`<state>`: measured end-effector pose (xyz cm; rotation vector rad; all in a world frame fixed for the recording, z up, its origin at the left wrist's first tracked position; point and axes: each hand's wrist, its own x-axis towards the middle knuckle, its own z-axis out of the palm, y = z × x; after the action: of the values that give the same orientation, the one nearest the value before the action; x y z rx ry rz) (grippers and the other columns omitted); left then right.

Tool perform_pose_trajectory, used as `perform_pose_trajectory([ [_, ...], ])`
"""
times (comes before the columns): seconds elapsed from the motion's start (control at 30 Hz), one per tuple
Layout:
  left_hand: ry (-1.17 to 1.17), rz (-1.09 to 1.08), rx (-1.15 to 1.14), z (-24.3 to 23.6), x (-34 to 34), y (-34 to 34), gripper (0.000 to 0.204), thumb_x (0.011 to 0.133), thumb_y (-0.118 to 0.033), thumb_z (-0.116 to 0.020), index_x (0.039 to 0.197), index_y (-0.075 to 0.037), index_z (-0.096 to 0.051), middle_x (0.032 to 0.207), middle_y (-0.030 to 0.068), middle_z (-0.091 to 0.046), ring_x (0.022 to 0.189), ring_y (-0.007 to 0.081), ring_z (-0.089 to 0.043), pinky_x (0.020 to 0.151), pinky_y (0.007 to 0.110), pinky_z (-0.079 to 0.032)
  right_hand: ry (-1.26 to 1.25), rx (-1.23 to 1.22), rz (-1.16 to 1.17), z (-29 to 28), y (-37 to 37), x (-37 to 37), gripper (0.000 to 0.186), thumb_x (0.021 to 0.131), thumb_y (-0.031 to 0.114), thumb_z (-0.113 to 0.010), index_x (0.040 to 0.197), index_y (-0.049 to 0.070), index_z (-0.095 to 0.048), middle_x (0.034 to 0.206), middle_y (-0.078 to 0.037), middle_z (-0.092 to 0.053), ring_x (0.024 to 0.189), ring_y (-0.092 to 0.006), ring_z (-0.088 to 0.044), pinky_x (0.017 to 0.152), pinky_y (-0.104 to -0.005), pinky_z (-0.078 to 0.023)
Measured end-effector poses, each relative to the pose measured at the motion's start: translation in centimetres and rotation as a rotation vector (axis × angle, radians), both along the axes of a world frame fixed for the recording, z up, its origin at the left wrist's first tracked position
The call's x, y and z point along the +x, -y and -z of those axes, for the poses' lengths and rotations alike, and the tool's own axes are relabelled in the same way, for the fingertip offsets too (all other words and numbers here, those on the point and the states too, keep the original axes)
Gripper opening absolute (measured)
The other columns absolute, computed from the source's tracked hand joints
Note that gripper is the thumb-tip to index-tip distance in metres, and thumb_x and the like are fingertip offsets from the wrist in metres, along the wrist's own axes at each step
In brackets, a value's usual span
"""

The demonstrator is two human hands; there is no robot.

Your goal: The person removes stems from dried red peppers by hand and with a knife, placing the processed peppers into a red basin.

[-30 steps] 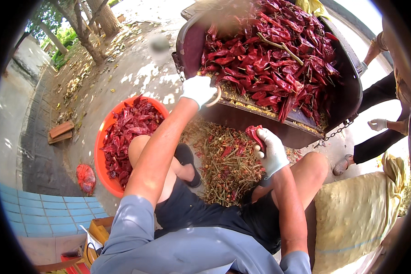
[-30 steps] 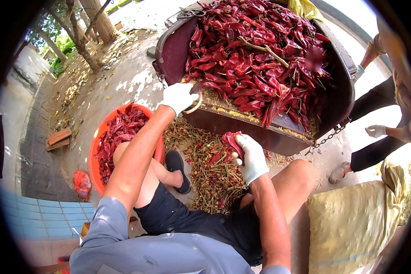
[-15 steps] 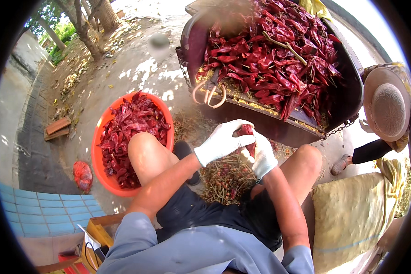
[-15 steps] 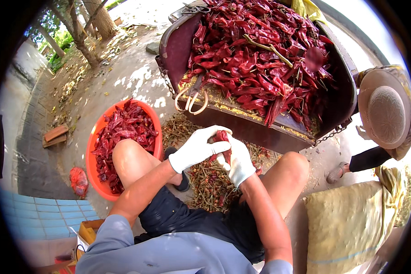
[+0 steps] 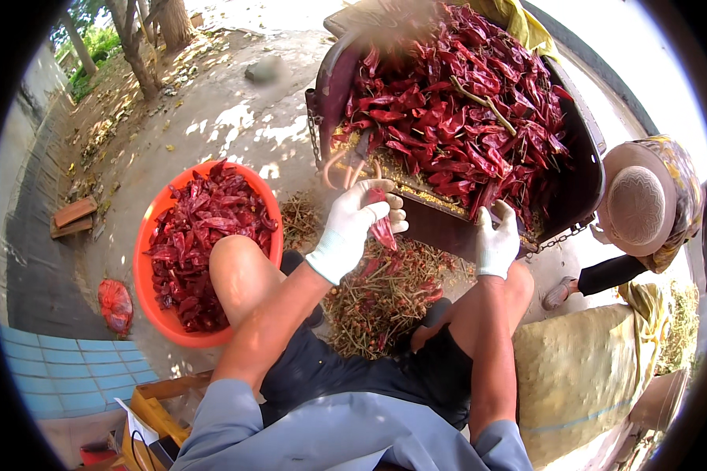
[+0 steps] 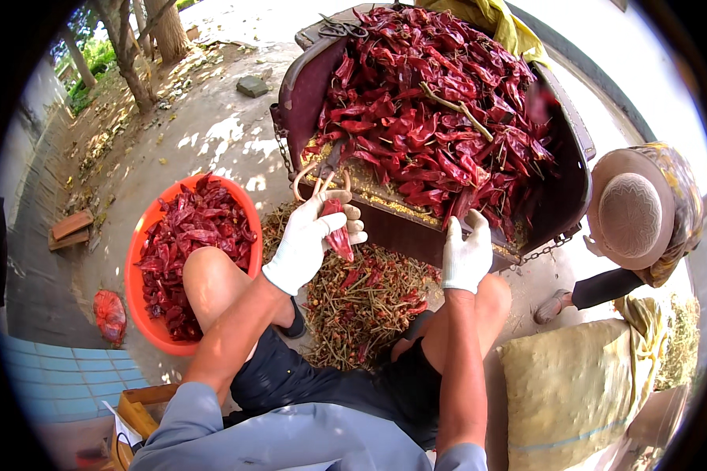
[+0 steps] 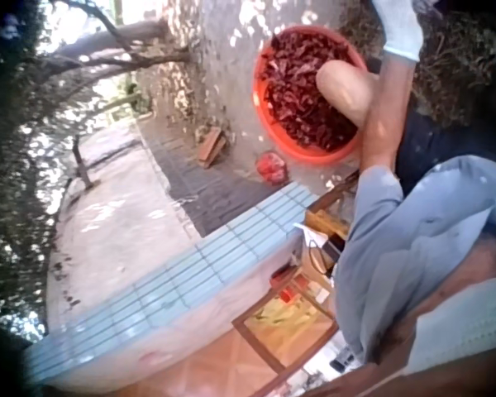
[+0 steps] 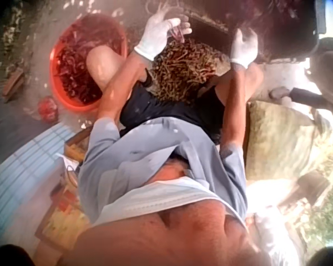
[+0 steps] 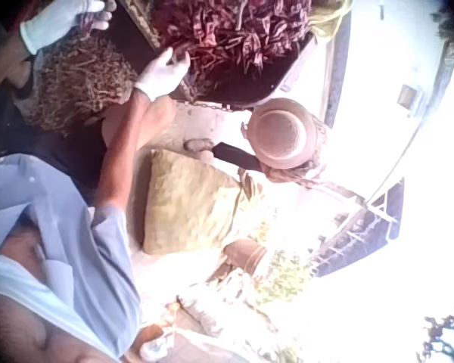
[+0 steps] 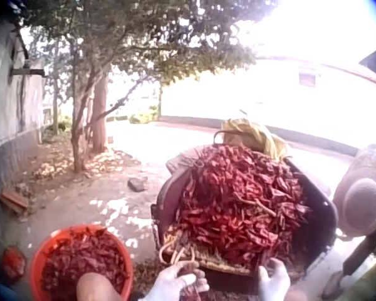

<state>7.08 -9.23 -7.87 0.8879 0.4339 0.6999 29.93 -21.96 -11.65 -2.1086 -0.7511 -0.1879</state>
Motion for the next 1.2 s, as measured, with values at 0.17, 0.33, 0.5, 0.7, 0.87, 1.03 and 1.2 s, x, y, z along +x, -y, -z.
perform_pose_trajectory([
  [0.17,-0.008,0.062,0.029,-0.3,-0.1,0.3,0.036,0.089,0.008,-0.05,0.124,-0.001,-0.054,0.103,0.0098,-0.064,0.088,0.0188,-0.067,0.078,0.034,-0.061,0.239,-0.362,0.136,1.3,-2.5,2.1,0.065,0.081,0.043,-0.075,0.129,0.005,-0.056,0.113,-0.021,-0.068,0.101,-0.0373,-0.066,0.086,-0.044,-0.053],
  [0.33,-0.012,0.095,0.024,-0.7,0.3,0.4,0.035,0.088,0.006,-0.053,0.122,-0.001,-0.057,0.098,0.0072,-0.063,0.081,0.0151,-0.065,0.068,0.029,-0.057,-0.241,-0.058,-0.017,1.3,-1.0,5.8,0.026,0.089,0.026,-0.069,0.103,0.007,-0.061,0.081,-0.014,-0.069,0.064,-0.0257,-0.064,0.055,-0.0362,-0.051],
  [0.5,-0.073,0.098,0.021,-1.5,0.0,0.5,0.035,0.086,0.004,-0.055,0.12,-0.002,-0.058,0.096,0.0062,-0.063,0.077,0.0131,-0.064,0.061,0.025,-0.053,-1.178,0.559,-0.232,-3.4,0.5,3.4,0.012,0.094,0.019,-0.067,0.09,0.013,-0.058,0.071,0.004,-0.053,0.051,-0.0054,-0.044,0.039,-0.018,-0.032],
  [0.7,-0.126,0.167,0.111,-1.1,2.2,1.1,0.024,0.091,-0.006,-0.063,0.115,-0.002,-0.06,0.089,0.0035,-0.061,0.07,0.0082,-0.061,0.051,0.021,-0.048,-1.288,0.706,-0.033,0.7,1.0,6.4,0.011,0.094,0.016,-0.067,0.094,0.013,-0.057,0.075,0.002,-0.057,0.051,-0.0081,-0.048,0.04,-0.02,-0.035],
  [0.87,-0.137,0.178,0.1,-0.4,2.5,1.4,0.017,0.095,-0.014,-0.065,0.108,-0.003,-0.063,0.088,0.0015,-0.062,0.068,0.0064,-0.06,0.049,0.02,-0.048,-1.055,0.632,0.097,-0.4,1.6,5.0,0.014,0.092,0.016,-0.069,0.094,0.013,-0.055,0.078,0.001,-0.059,0.053,-0.008,-0.051,0.04,-0.0209,-0.038],
  [1.03,-0.124,0.2,0.171,-0.2,2.3,1.7,0.017,0.095,-0.012,-0.064,0.108,-0.002,-0.064,0.089,0.0025,-0.063,0.071,0.0082,-0.062,0.054,0.02,-0.05,-0.848,0.649,0.107,-2.5,2.7,0.1,0.016,0.093,0.017,-0.069,0.101,0.012,-0.055,0.074,0.002,-0.056,0.053,-0.0063,-0.049,0.04,-0.0212,-0.037],
  [1.2,-0.254,0.234,0.307,-1.6,2.1,3.0,0.032,0.095,-0.017,-0.066,0.122,-0.001,-0.065,0.085,-0.0007,-0.064,0.067,0.0021,-0.057,0.054,0.019,-0.047,-0.753,0.612,-0.155,-4.2,3.9,-8.8,0.018,0.095,0.016,-0.066,0.11,0.008,-0.059,0.075,0.001,-0.057,0.048,-0.0049,-0.045,0.04,-0.0201,-0.034],
])
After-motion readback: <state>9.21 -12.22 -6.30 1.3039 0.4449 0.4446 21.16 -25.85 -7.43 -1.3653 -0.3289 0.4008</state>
